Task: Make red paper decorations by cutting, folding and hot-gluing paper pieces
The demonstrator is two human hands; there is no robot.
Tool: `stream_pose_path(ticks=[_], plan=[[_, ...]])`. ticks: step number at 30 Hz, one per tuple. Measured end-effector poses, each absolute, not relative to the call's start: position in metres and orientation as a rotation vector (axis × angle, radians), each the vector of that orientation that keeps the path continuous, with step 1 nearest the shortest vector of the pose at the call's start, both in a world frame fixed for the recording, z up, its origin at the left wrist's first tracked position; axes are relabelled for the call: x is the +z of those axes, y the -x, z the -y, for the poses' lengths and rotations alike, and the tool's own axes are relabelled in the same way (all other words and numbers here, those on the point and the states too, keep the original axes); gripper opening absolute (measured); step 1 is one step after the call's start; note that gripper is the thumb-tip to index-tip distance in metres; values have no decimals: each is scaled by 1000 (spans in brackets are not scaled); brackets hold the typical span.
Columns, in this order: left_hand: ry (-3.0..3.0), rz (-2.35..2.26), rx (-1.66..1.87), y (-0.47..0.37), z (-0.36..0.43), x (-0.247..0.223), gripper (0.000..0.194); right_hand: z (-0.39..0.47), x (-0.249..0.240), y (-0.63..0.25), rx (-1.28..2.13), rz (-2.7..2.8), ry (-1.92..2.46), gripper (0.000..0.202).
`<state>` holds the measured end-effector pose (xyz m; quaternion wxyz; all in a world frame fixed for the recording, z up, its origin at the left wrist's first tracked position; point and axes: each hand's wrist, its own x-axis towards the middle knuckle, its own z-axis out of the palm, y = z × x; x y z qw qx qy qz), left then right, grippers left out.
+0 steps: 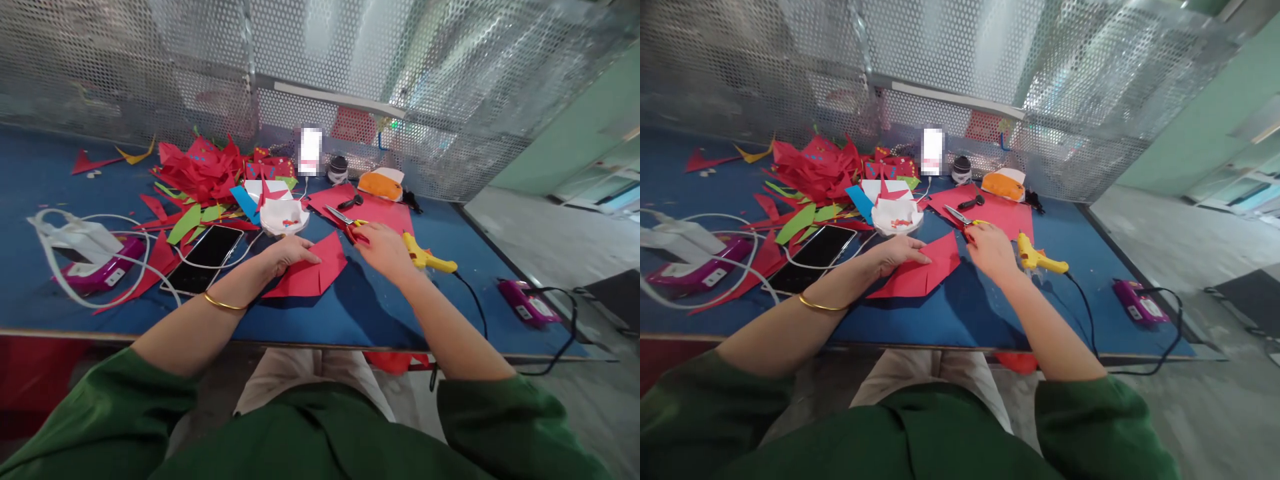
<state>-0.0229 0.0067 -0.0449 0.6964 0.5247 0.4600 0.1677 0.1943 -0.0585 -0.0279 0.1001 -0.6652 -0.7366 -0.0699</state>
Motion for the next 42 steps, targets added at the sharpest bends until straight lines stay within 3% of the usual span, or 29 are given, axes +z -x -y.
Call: stream_pose_path(ticks=[5, 10, 14, 20, 28, 33, 42], plan=[[-1186, -993, 360, 20, 0, -45, 23, 115, -53, -162, -290, 2272, 1685, 40], [-1114, -947, 317, 20, 8, -40, 34, 118, -66, -151, -574, 2292, 1589, 28], [-1099, -956, 394, 22, 18, -39, 37, 113, -63, -154, -631, 2301, 1544, 31], [-1433, -1032, 389, 31, 34, -48, 34, 122, -71, -155, -466, 2358, 1637, 22], [-2653, -1292, 288, 44, 45, -20, 30, 127, -75, -158, -247, 2340, 1674, 26], [-2529, -818, 209, 28, 30, -39, 17, 126, -77, -160, -174, 2287, 1645, 21], [-2310, -820, 260, 28, 20, -54, 11, 123, -83, -161, 166, 1913, 1701, 14]])
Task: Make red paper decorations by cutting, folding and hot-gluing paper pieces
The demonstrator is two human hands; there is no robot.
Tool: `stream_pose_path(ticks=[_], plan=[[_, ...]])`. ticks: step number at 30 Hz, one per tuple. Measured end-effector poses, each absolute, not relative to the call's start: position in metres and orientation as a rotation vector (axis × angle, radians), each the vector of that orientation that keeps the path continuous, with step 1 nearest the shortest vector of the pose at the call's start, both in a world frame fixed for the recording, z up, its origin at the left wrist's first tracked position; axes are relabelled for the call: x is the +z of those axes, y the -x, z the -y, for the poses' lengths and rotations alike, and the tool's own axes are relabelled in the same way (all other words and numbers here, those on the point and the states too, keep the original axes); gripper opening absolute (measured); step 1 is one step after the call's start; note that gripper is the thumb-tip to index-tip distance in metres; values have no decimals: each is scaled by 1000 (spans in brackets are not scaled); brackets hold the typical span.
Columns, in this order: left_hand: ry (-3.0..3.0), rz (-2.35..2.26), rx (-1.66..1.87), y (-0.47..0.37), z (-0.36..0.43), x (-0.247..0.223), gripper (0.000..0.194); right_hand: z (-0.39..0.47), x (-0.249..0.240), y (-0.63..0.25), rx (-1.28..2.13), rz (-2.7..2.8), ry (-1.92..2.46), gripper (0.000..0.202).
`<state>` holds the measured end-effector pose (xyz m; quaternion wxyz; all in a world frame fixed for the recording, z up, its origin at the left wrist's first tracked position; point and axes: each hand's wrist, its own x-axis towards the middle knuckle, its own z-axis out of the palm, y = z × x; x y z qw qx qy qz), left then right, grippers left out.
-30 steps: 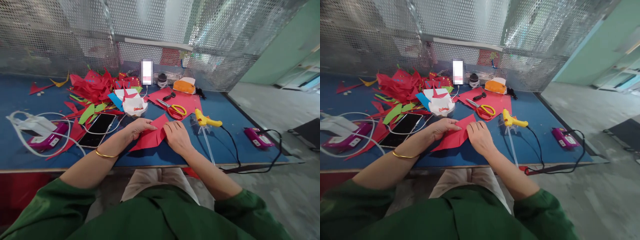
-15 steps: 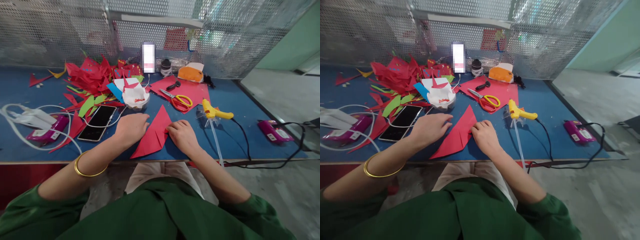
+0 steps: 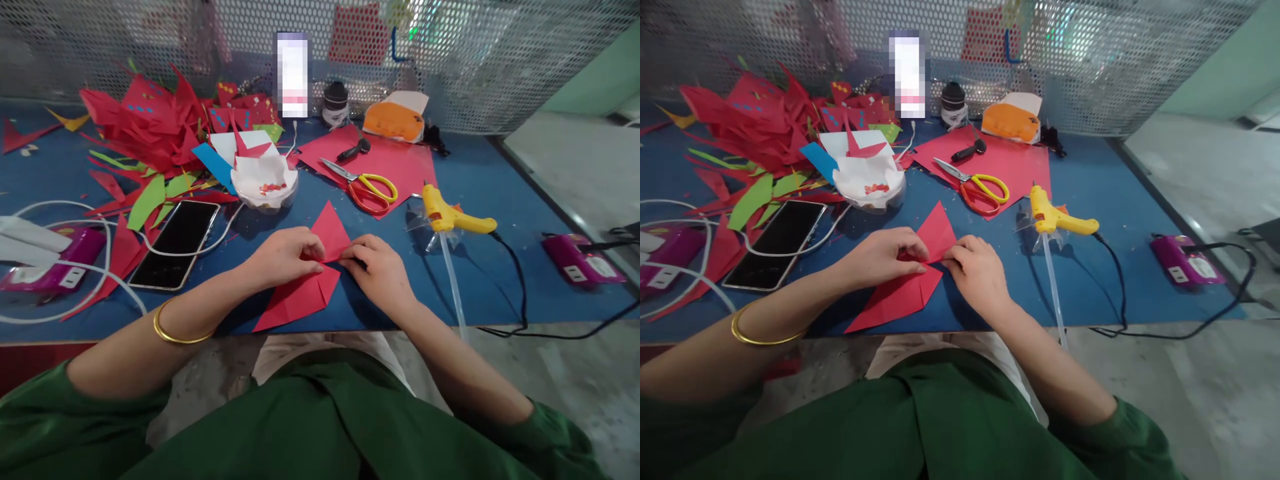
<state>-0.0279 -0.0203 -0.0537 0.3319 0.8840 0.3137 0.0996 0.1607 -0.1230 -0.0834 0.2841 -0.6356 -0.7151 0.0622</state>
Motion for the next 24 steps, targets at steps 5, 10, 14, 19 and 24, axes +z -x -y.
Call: stream_pose_path(ticks=[5, 10, 14, 19, 24], plan=[[-2302, -813, 296, 33, 19, -57, 16, 118, -82, -157, 256, 1837, 1774, 12], [-2287, -830, 314, 32, 20, -59, 16, 115, -81, -156, 202, 1897, 1830, 12], [-2291, -894, 361, 28, 25, -60, 9, 114, -83, -157, 196, 1872, 1859, 15], [-2273, -962, 460, 23, 28, -67, 11, 113, -85, -155, 218, 1850, 1878, 16], [-2293, -994, 433, 20, 27, -68, 13, 114, -78, -162, 331, 1623, 1765, 17]])
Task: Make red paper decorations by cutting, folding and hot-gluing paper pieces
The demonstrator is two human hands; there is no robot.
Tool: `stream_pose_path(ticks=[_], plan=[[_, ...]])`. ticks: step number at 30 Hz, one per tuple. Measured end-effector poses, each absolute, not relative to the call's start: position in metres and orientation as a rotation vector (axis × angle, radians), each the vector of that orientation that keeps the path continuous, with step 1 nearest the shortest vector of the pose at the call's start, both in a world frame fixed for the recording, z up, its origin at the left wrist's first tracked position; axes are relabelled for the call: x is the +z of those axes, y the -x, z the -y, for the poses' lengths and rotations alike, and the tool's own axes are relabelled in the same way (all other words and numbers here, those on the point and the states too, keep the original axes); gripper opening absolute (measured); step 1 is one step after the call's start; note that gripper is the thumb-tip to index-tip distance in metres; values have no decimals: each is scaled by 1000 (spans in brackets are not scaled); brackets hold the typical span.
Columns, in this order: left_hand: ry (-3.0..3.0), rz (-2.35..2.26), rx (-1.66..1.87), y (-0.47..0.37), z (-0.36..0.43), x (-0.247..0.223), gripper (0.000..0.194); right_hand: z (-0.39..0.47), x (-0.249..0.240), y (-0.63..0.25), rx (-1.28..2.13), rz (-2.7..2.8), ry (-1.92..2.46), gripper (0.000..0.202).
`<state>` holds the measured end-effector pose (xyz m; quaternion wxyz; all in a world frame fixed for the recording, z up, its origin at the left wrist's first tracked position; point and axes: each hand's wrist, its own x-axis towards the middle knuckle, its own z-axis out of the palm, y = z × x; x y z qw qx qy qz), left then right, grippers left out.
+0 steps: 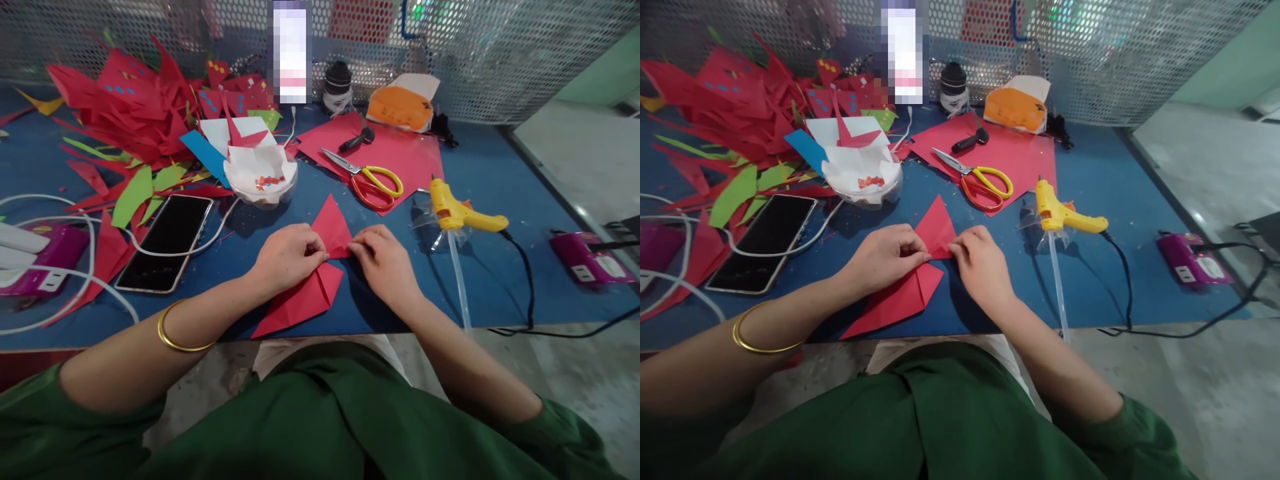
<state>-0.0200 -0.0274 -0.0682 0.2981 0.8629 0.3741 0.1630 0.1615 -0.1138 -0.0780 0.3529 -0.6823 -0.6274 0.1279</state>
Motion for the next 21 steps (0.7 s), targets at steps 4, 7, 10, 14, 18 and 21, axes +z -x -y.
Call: stream_pose_path(ticks=[4, 7, 10, 14, 18, 21], plan=[[-2264, -990, 429, 20, 27, -65, 14, 121, -67, -170, 288, 1335, 1742, 14], [-2273, -988, 420, 20, 27, -64, 15, 125, -66, -170, 342, 1415, 1758, 8], [-2285, -995, 420, 20, 26, -64, 14, 123, -70, -164, 487, 1545, 1799, 7], [-2304, -987, 412, 20, 25, -65, 15, 117, -77, -159, 466, 1615, 1870, 8], [-2331, -971, 420, 20, 25, -67, 16, 115, -81, -160, 378, 1663, 1854, 4], [-2344, -961, 419, 21, 25, -67, 16, 115, -81, -161, 277, 1764, 1897, 6]])
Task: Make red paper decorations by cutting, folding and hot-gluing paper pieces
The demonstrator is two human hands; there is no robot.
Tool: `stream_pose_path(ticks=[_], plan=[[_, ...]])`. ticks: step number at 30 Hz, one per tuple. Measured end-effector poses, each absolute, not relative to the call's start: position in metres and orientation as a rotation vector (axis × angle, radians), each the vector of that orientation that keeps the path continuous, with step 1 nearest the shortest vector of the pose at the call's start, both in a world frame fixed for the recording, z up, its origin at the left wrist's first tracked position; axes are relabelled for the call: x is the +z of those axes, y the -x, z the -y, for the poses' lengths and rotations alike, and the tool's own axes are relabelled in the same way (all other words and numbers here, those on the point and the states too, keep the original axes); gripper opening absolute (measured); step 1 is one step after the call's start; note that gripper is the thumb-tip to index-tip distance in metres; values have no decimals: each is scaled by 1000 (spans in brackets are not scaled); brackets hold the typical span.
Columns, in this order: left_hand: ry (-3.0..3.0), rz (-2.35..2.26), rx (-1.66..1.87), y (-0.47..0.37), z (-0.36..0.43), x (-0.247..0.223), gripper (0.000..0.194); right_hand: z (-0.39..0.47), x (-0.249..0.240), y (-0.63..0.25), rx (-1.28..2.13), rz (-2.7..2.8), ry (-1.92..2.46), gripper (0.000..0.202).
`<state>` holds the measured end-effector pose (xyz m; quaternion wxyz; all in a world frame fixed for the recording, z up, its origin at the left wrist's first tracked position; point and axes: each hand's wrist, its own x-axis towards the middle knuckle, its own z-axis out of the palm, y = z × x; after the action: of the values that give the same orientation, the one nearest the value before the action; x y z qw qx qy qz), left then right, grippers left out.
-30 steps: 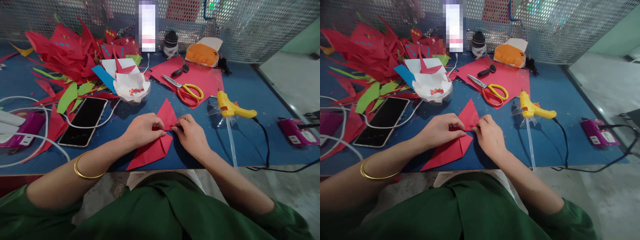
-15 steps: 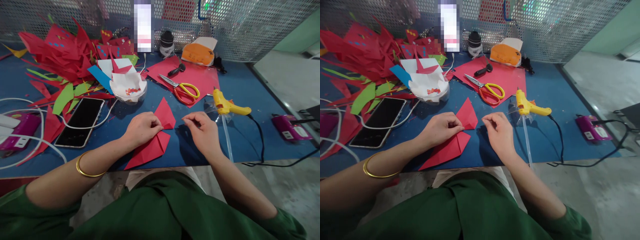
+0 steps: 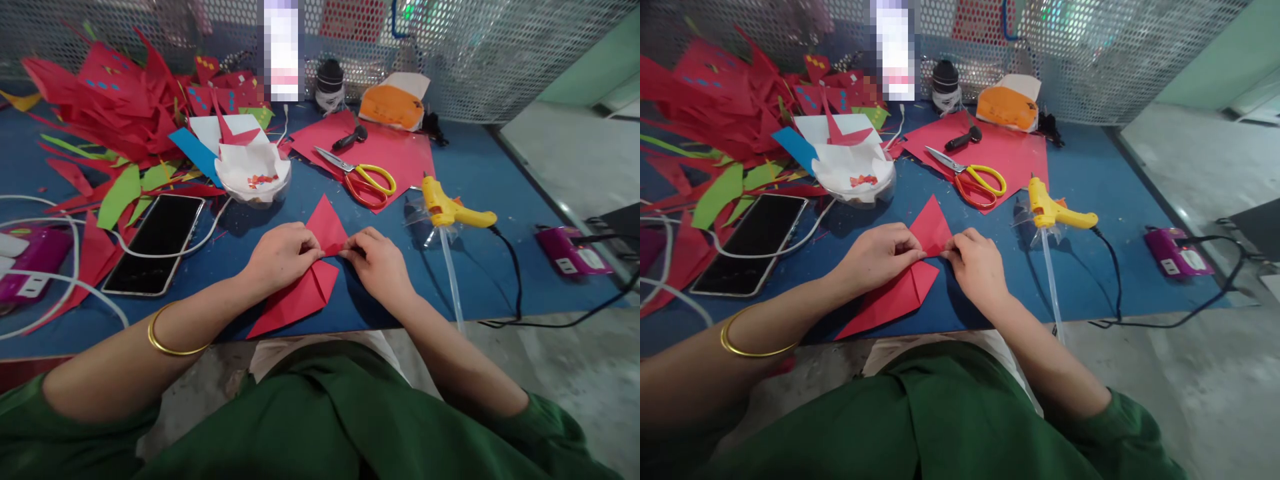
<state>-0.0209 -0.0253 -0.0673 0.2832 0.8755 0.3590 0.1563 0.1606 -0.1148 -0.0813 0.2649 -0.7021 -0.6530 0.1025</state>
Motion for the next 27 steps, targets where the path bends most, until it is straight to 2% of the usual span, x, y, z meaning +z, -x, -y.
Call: stream_pose_path(ticks=[10, 25, 27], plan=[[-2403, -959, 417, 20, 27, -67, 15, 111, -75, -150, 93, 1956, 2125, 17], [-2550, -965, 490, 21, 31, -68, 6, 110, -76, -150, 249, 1784, 2050, 6], [-2668, -900, 521, 22, 33, -68, 9, 110, -77, -149, 236, 1771, 2047, 4]])
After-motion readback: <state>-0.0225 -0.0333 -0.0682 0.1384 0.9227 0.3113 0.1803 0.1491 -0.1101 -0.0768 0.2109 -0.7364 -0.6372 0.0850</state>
